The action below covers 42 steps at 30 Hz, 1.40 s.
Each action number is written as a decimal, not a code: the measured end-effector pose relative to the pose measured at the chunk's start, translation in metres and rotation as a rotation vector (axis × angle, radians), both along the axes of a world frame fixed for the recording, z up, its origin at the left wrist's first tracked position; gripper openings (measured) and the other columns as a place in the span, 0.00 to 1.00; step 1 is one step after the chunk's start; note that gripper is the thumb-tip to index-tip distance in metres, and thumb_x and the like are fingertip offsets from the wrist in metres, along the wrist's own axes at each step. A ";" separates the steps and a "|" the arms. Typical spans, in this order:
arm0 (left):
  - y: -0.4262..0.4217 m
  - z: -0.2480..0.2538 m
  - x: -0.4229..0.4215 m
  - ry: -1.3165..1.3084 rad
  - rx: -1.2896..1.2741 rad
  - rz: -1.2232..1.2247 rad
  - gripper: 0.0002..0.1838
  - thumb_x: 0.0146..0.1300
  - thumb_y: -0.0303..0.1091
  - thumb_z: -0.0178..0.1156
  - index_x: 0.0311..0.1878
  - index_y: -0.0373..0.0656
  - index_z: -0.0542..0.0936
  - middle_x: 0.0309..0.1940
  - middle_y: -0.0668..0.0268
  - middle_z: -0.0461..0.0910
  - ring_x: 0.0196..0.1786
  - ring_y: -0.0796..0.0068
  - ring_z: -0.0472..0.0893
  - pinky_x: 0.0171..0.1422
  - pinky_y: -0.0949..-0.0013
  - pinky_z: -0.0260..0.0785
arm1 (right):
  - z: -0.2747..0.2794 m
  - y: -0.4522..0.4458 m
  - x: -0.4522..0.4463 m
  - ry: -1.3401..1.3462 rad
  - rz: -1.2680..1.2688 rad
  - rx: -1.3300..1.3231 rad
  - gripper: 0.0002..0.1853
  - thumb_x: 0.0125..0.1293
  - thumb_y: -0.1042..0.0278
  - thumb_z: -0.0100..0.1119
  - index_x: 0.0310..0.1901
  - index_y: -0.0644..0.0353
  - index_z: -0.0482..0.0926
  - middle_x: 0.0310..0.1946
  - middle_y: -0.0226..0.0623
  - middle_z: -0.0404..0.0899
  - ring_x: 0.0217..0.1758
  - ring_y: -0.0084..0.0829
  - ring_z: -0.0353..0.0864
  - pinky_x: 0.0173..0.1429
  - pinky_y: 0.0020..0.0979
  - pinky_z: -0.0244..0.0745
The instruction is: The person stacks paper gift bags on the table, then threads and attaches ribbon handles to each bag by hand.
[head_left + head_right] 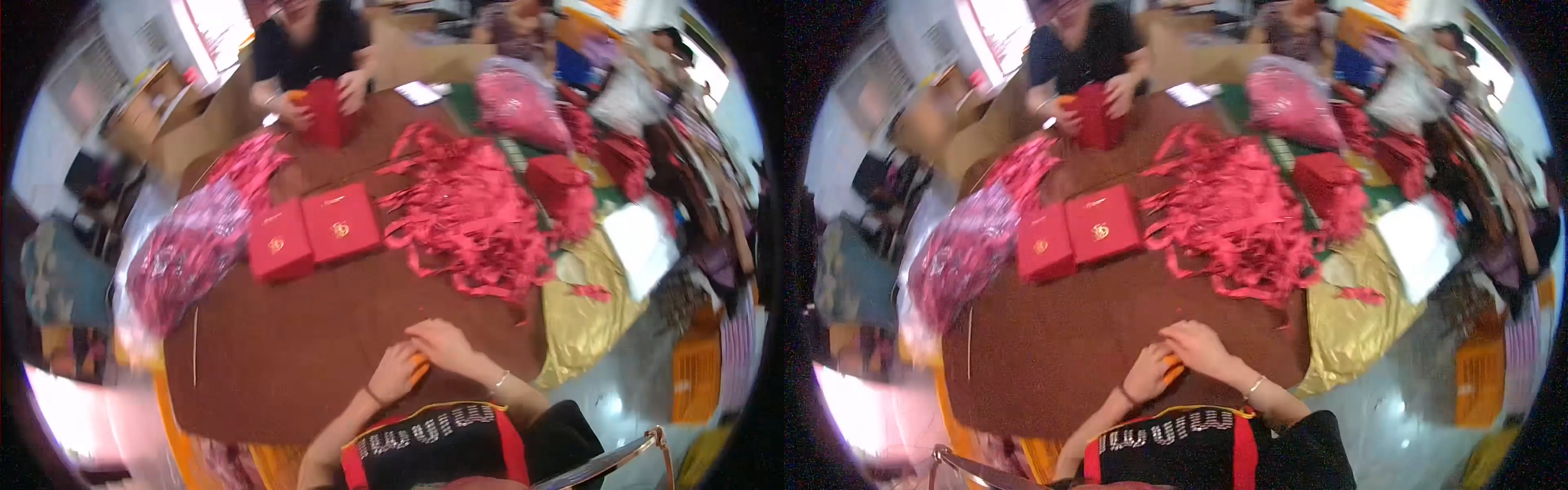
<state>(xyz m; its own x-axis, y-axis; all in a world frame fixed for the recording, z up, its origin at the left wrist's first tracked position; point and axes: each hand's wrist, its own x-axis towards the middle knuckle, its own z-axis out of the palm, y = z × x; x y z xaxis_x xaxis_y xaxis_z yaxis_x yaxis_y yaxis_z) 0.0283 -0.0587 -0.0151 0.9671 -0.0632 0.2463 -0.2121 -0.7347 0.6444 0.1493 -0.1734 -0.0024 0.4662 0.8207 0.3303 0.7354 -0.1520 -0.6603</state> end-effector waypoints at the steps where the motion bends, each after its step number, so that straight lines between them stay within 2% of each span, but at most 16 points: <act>1: 0.009 0.009 -0.002 -0.009 0.035 0.066 0.14 0.53 0.32 0.60 0.44 0.42 0.77 0.49 0.60 0.72 0.53 0.57 0.70 0.55 0.56 0.62 | 0.000 0.005 0.005 0.004 0.042 0.008 0.10 0.57 0.69 0.56 0.40 0.58 0.78 0.35 0.38 0.78 0.40 0.40 0.76 0.44 0.37 0.72; 4: 0.035 0.014 -0.012 -0.095 0.213 0.318 0.16 0.52 0.30 0.61 0.46 0.45 0.77 0.49 0.60 0.73 0.53 0.57 0.70 0.56 0.58 0.62 | 0.002 0.019 0.015 -0.040 0.108 -0.021 0.11 0.58 0.68 0.56 0.44 0.57 0.76 0.38 0.37 0.77 0.43 0.40 0.75 0.46 0.38 0.69; 10: 0.072 0.006 -0.044 -0.030 0.245 0.694 0.17 0.52 0.31 0.61 0.47 0.45 0.76 0.50 0.59 0.71 0.55 0.56 0.68 0.58 0.56 0.60 | -0.002 0.044 0.006 0.008 0.216 -0.051 0.12 0.56 0.68 0.58 0.43 0.56 0.77 0.38 0.36 0.77 0.41 0.39 0.73 0.46 0.37 0.68; 16: 0.058 -0.001 -0.044 -0.006 0.392 0.733 0.18 0.53 0.31 0.61 0.49 0.44 0.75 0.54 0.56 0.68 0.58 0.53 0.65 0.59 0.54 0.59 | -0.016 0.042 -0.003 -0.139 0.136 0.019 0.09 0.54 0.70 0.60 0.38 0.55 0.78 0.38 0.32 0.76 0.40 0.36 0.73 0.43 0.35 0.66; 18: 0.061 -0.001 -0.045 -0.015 0.386 0.740 0.20 0.53 0.32 0.61 0.51 0.44 0.74 0.55 0.56 0.67 0.59 0.53 0.64 0.61 0.53 0.58 | -0.024 0.041 0.001 -0.051 0.154 0.064 0.09 0.54 0.69 0.60 0.39 0.53 0.78 0.39 0.30 0.76 0.43 0.34 0.72 0.46 0.36 0.65; 20: 0.066 0.003 -0.055 0.050 0.289 0.630 0.21 0.54 0.33 0.61 0.53 0.45 0.73 0.57 0.55 0.66 0.61 0.53 0.63 0.62 0.54 0.57 | -0.028 0.042 0.002 0.017 0.173 0.131 0.09 0.53 0.71 0.60 0.38 0.54 0.78 0.37 0.31 0.77 0.42 0.35 0.73 0.45 0.35 0.66; 22: 0.067 0.012 -0.073 0.075 0.237 0.678 0.23 0.55 0.38 0.61 0.54 0.46 0.73 0.59 0.56 0.65 0.62 0.52 0.61 0.64 0.51 0.54 | -0.022 0.043 0.002 0.006 0.147 0.128 0.08 0.53 0.73 0.61 0.36 0.56 0.78 0.36 0.34 0.78 0.40 0.36 0.75 0.43 0.35 0.67; 25: 0.083 0.038 -0.115 0.170 0.615 0.762 0.27 0.55 0.51 0.58 0.57 0.52 0.70 0.62 0.56 0.61 0.64 0.52 0.59 0.64 0.45 0.51 | -0.016 0.043 0.000 0.020 0.149 0.095 0.07 0.54 0.72 0.60 0.36 0.56 0.79 0.36 0.35 0.79 0.41 0.36 0.75 0.47 0.35 0.66; 27: 0.112 0.063 -0.155 0.522 0.472 1.017 0.26 0.57 0.52 0.55 0.58 0.52 0.70 0.64 0.56 0.57 0.64 0.49 0.58 0.62 0.44 0.52 | -0.017 0.042 0.000 0.038 0.135 0.076 0.07 0.55 0.71 0.59 0.37 0.57 0.79 0.37 0.34 0.79 0.43 0.36 0.75 0.49 0.34 0.65; 28: 0.132 0.007 -0.202 0.351 0.793 1.283 0.28 0.60 0.51 0.52 0.62 0.53 0.66 0.65 0.55 0.55 0.65 0.46 0.56 0.62 0.44 0.52 | -0.019 0.042 0.001 0.040 0.154 0.084 0.07 0.55 0.71 0.59 0.37 0.57 0.79 0.37 0.34 0.79 0.43 0.36 0.75 0.49 0.34 0.65; 29: 0.136 0.048 -0.211 0.672 0.517 1.514 0.31 0.63 0.53 0.48 0.67 0.55 0.58 0.68 0.55 0.50 0.67 0.44 0.53 0.64 0.42 0.49 | -0.020 0.042 0.001 0.061 0.144 0.087 0.07 0.56 0.72 0.59 0.37 0.57 0.79 0.37 0.34 0.79 0.42 0.35 0.75 0.49 0.34 0.65; 30: 0.154 0.012 -0.253 0.631 0.632 1.705 0.33 0.64 0.55 0.46 0.70 0.57 0.53 0.70 0.55 0.47 0.69 0.45 0.51 0.65 0.40 0.47 | -0.021 0.041 0.002 0.080 0.132 0.088 0.06 0.56 0.72 0.58 0.37 0.57 0.79 0.37 0.34 0.79 0.42 0.35 0.75 0.49 0.34 0.65; 31: 0.162 0.006 -0.278 0.532 0.557 1.822 0.34 0.63 0.56 0.46 0.69 0.57 0.53 0.70 0.54 0.45 0.70 0.46 0.46 0.67 0.39 0.42 | -0.021 0.041 0.001 0.078 0.132 0.063 0.06 0.57 0.72 0.58 0.36 0.57 0.79 0.36 0.34 0.79 0.41 0.34 0.74 0.49 0.33 0.64; 35: 0.166 -0.019 -0.319 0.684 0.299 1.877 0.33 0.64 0.58 0.42 0.70 0.60 0.51 0.70 0.56 0.45 0.70 0.48 0.48 0.66 0.40 0.46 | -0.021 0.044 0.000 0.034 0.145 0.081 0.06 0.55 0.74 0.59 0.36 0.57 0.79 0.35 0.33 0.79 0.40 0.34 0.74 0.47 0.33 0.64; 40: 0.160 -0.026 -0.313 0.693 0.456 1.897 0.32 0.64 0.59 0.40 0.69 0.59 0.55 0.70 0.60 0.50 0.70 0.53 0.50 0.66 0.44 0.51 | -0.023 0.045 -0.004 0.015 0.115 0.069 0.06 0.55 0.73 0.58 0.35 0.57 0.79 0.35 0.34 0.79 0.40 0.35 0.75 0.48 0.35 0.65; 42: 0.160 0.001 -0.309 0.646 0.564 1.759 0.29 0.63 0.56 0.45 0.64 0.52 0.64 0.66 0.55 0.57 0.67 0.52 0.57 0.64 0.53 0.58 | -0.021 0.046 -0.002 -0.004 0.141 0.109 0.06 0.55 0.73 0.59 0.36 0.57 0.79 0.35 0.35 0.79 0.40 0.36 0.76 0.47 0.36 0.66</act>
